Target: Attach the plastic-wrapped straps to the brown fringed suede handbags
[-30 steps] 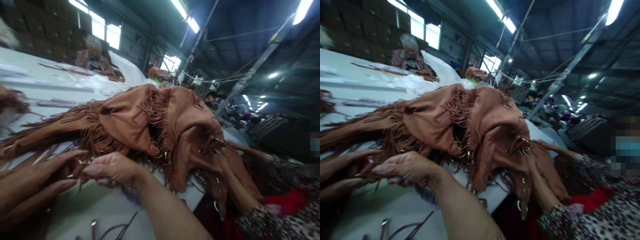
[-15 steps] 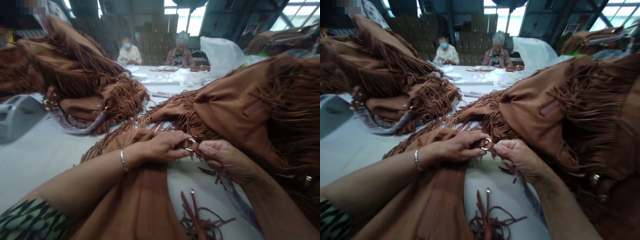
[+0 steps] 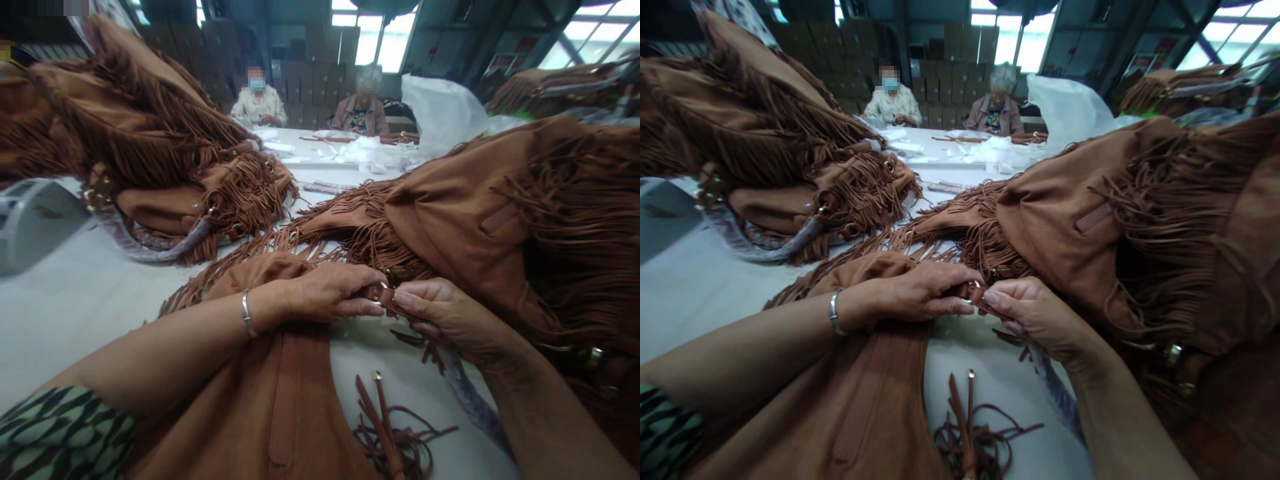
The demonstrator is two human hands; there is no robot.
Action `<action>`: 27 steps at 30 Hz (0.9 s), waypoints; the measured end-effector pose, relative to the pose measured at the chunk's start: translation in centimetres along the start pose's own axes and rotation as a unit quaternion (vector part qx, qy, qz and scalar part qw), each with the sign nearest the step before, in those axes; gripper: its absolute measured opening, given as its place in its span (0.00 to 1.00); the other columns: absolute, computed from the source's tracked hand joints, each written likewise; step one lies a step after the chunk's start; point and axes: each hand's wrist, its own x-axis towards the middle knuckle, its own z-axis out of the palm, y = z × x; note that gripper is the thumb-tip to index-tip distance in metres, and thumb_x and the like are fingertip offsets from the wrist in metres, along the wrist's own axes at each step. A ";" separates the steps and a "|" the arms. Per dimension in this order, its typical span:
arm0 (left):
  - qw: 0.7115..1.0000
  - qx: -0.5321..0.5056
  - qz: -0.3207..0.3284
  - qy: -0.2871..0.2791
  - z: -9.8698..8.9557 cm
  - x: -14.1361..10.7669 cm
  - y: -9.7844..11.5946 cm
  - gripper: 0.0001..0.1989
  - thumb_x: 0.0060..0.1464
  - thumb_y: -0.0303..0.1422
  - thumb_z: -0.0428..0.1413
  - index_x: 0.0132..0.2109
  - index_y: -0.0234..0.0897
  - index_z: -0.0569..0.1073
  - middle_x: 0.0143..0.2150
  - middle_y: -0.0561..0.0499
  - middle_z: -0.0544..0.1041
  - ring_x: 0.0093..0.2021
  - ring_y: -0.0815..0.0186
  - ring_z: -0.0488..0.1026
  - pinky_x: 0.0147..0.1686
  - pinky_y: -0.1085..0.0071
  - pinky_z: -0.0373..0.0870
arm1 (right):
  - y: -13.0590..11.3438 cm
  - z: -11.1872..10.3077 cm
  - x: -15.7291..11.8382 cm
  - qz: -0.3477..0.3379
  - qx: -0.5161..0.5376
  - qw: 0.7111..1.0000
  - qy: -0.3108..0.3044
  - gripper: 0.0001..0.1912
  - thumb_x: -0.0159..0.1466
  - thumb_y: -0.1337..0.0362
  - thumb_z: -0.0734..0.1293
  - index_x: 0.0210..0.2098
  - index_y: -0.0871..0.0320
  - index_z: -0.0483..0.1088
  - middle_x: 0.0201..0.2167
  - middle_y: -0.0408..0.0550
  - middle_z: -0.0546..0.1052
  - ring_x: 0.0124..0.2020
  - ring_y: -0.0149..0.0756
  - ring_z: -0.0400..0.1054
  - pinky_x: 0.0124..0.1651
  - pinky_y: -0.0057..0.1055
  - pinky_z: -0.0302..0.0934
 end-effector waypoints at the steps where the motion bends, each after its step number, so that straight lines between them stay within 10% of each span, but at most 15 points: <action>1: 1.000 -0.007 -0.013 0.012 0.1 0.0 0.0 0.18 0.60 0.40 0.53 0.51 0.30 0.67 0.40 0.47 0.72 0.39 0.66 0.68 0.40 0.72 0.63 | 0.1 -0.1 0.0 0.001 0.000 1.000 0.001 0.22 0.56 0.48 0.69 0.24 0.62 0.66 0.13 0.33 0.50 0.14 0.17 0.38 0.15 0.19 0.30; 9: 0.975 -0.177 -0.087 0.107 1.1 -0.2 -0.5 0.27 0.48 0.43 0.64 0.50 0.33 0.64 0.31 0.54 0.68 0.30 0.71 0.66 0.30 0.76 0.63 | 0.8 -0.7 0.5 0.033 0.040 0.998 -0.033 0.21 0.58 0.48 0.68 0.26 0.60 0.65 0.11 0.32 0.51 0.11 0.18 0.37 0.12 0.17 0.33; 19: 0.988 -0.121 -0.002 0.094 0.4 -0.4 -0.4 0.21 0.54 0.39 0.60 0.50 0.30 0.70 0.37 0.48 0.73 0.36 0.69 0.69 0.38 0.75 0.65 | 0.8 -0.5 0.4 0.029 0.036 0.997 -0.056 0.22 0.59 0.48 0.67 0.30 0.64 0.69 0.10 0.32 0.50 0.11 0.18 0.37 0.13 0.18 0.33; 23: 0.995 -0.064 -0.023 0.073 0.1 -0.3 -0.9 0.20 0.57 0.40 0.56 0.52 0.31 0.69 0.43 0.46 0.73 0.42 0.67 0.70 0.43 0.73 0.65 | 0.8 0.2 0.5 0.031 0.039 0.998 0.029 0.21 0.58 0.47 0.68 0.29 0.63 0.68 0.11 0.34 0.55 0.11 0.18 0.41 0.13 0.18 0.36; 27: 0.996 -0.036 -0.051 0.068 -0.1 0.0 -0.7 0.19 0.58 0.39 0.54 0.52 0.32 0.69 0.40 0.48 0.73 0.39 0.68 0.69 0.41 0.75 0.64 | 0.4 -0.1 0.3 -0.050 0.065 0.989 0.121 0.22 0.57 0.48 0.68 0.37 0.63 0.73 0.26 0.49 0.75 0.22 0.28 0.65 0.23 0.23 0.58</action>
